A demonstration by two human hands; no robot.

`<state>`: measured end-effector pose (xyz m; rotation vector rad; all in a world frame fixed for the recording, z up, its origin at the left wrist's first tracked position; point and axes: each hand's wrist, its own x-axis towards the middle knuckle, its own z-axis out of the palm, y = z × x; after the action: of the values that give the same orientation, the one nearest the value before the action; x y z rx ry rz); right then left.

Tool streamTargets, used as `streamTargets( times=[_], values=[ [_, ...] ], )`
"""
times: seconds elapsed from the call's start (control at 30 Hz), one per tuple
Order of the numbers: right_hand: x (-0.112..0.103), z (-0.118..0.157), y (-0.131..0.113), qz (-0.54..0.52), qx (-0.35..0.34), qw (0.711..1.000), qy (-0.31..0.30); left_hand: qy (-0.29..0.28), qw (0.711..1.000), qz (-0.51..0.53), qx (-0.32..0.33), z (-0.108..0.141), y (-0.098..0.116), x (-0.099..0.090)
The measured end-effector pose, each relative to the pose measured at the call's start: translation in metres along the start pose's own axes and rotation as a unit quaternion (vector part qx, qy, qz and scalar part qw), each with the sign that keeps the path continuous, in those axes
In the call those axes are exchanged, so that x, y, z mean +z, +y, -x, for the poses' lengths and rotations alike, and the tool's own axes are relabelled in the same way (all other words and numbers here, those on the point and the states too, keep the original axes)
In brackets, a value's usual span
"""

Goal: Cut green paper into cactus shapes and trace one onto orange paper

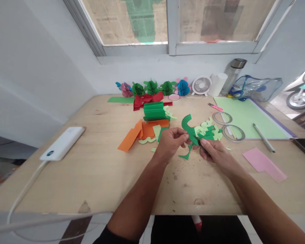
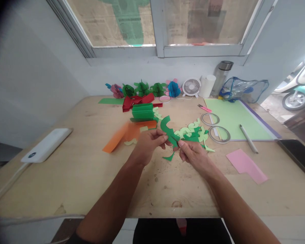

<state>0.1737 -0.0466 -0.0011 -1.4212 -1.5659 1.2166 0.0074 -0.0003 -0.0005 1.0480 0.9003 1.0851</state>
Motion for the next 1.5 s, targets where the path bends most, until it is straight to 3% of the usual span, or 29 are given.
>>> streamTargets(
  times=[1.5],
  values=[
    [0.0011,-0.0006,0.0041,0.023,-0.017,0.999,0.024,-0.02,1.0,-0.019,-0.013,0.0011,0.0012,-0.0014]
  ],
)
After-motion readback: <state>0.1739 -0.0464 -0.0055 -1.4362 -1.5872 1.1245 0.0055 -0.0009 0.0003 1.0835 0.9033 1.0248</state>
